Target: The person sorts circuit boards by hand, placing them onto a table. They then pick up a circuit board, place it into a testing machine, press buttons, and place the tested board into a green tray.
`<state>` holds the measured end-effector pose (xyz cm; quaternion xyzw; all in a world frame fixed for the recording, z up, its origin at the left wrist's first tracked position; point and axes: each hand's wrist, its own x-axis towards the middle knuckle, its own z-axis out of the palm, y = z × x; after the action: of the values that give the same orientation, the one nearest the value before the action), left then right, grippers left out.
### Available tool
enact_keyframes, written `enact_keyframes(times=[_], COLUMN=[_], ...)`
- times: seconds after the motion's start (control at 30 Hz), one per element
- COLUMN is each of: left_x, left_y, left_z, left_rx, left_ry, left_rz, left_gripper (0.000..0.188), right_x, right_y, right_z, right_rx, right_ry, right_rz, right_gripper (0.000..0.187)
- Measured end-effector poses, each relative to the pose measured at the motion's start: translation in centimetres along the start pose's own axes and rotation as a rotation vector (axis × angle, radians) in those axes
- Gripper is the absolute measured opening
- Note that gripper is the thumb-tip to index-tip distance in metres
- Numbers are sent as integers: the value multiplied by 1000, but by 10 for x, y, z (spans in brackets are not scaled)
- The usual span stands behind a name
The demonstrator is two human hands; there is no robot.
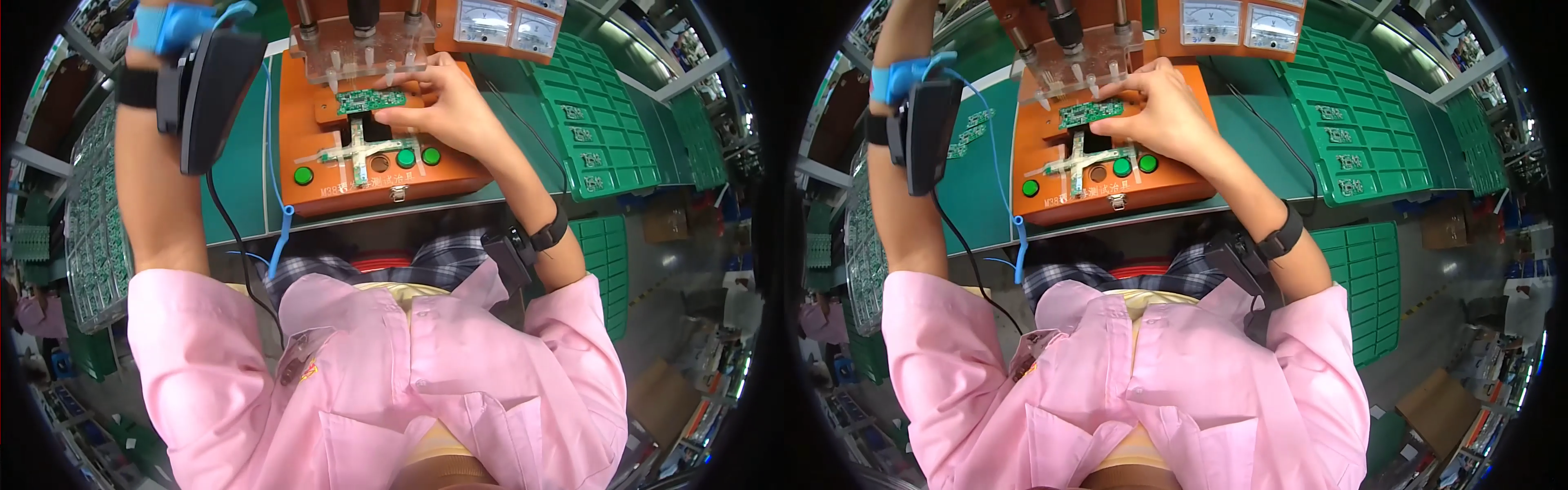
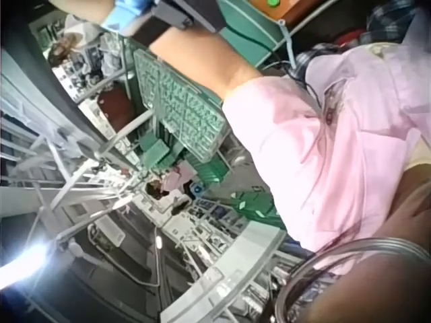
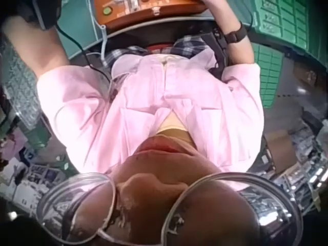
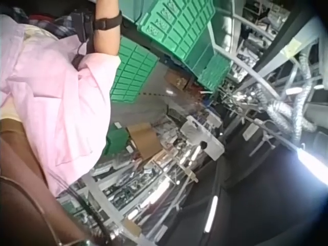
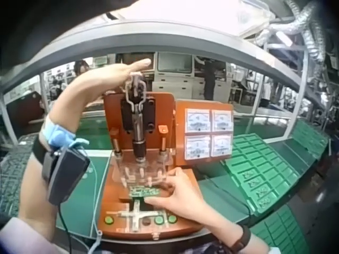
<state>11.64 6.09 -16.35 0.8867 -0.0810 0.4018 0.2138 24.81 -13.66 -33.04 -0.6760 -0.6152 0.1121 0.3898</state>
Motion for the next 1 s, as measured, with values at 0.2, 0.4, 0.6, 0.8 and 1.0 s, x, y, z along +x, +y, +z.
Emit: enact_keyframes(times=[0.2, 0.4, 0.6, 0.8, 1.0], left_x=[-172, -275, -266, -264, -252], left_y=[-86, -98, -103, -84, -91], left_z=[-50, -28, -24, -26, -16], left_rx=[202, 414, 501, 543, 550], left_ry=[-13, -299, -400, -388, -369], left_rz=[-648, -592, -623, -659, -708], left_gripper=[26, 33, 28, 25, 22], right_x=[3, 11, -1, -45, -48], right_y=[-8, -5, 1, 49, 202], right_z=[15, 5, -12, -143, -210], right_rx=[-123, 41, -56, -6, -254], right_ry=[177, 51, 176, 228, 219], right_rz=[55, 216, 172, 255, 366], right_gripper=[34, 32, 32, 33, 30])
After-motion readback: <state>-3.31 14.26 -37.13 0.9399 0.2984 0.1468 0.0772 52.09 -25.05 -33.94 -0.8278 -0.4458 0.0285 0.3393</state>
